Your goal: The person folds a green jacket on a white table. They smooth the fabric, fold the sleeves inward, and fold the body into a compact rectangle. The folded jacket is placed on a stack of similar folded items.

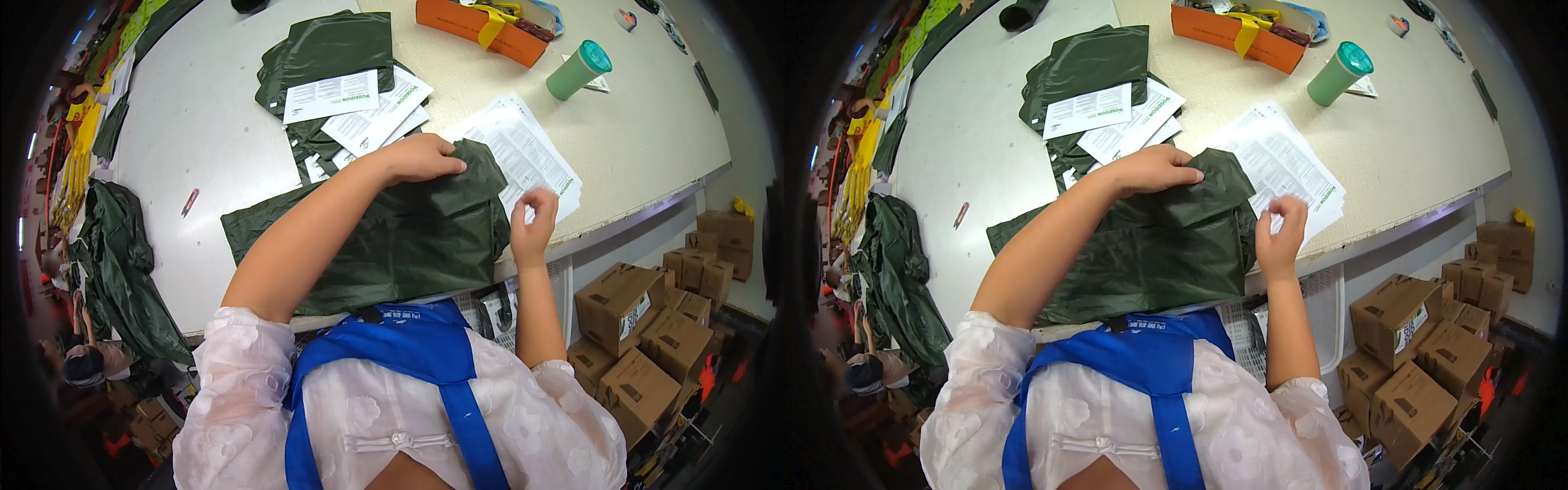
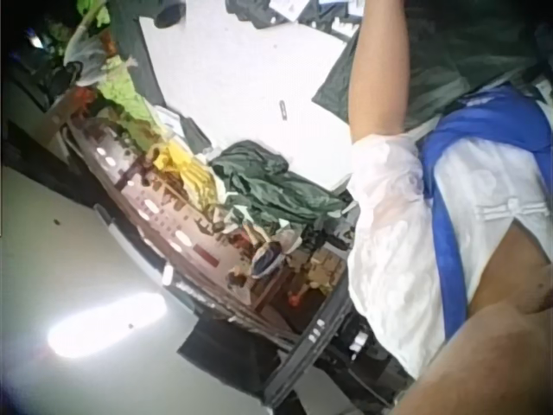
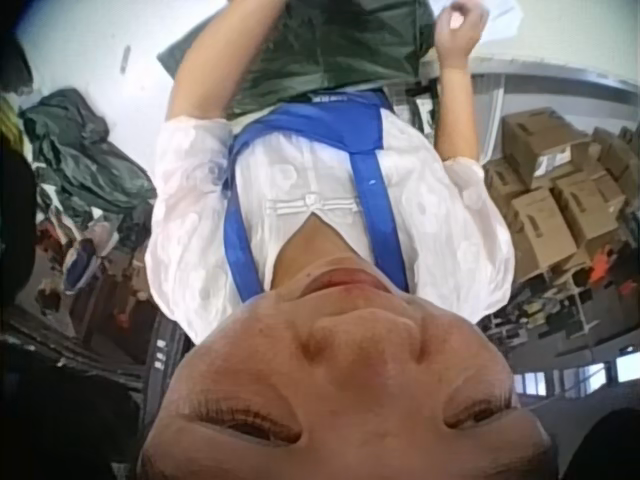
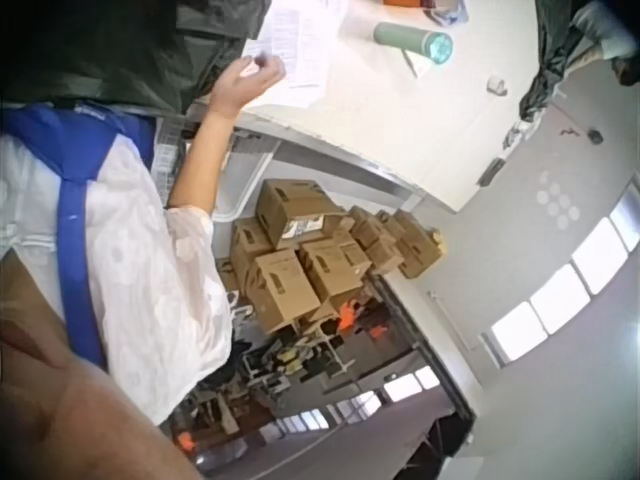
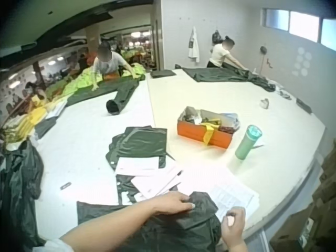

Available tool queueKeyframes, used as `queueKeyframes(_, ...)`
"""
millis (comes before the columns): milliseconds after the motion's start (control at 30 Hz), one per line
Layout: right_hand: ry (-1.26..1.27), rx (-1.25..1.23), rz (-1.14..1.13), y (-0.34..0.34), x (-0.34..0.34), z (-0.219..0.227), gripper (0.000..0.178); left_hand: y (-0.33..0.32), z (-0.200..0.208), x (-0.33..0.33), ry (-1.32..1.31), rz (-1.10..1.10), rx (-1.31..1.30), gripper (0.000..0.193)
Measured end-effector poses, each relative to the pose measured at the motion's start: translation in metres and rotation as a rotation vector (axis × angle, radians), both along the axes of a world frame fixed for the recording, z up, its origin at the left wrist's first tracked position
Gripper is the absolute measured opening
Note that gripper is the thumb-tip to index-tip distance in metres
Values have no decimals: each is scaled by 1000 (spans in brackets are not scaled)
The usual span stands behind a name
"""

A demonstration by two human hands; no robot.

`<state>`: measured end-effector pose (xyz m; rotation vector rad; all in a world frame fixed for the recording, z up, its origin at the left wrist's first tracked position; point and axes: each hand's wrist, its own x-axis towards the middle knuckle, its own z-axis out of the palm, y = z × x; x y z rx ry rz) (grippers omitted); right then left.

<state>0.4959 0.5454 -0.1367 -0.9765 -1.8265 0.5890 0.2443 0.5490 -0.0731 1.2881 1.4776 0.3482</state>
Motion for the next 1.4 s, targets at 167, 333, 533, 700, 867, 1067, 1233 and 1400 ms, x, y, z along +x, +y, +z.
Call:
queueKeyframes(167,-178,-544,240,15,-20,34,29,0,4,0,-30,-127,88,22)
queueKeyframes(333,406,-940,250,22,-15,-3,29,0,21,3,49,-156,117,28)
queueKeyframes(533,754,-1070,222,21,-13,24,27,-5,15,2,-17,-36,140,29)
queueKeyframes(700,287,-927,47,-1,-9,10,28,6,10,6,71,-72,17,40)
queueKeyframes(867,-223,-480,-28,-2,-2,-13,27,7,8,17,304,-181,248,48)
queueKeyframes(1067,-46,-498,98,-26,-32,27,46,2,12,17,236,-235,308,54)
queueKeyframes(1233,249,-1193,396,-17,-37,14,36,-7,26,16,194,-141,320,57)
queueKeyframes(1400,230,-1122,267,22,-28,-20,36,-61,23,-36,283,196,655,51)
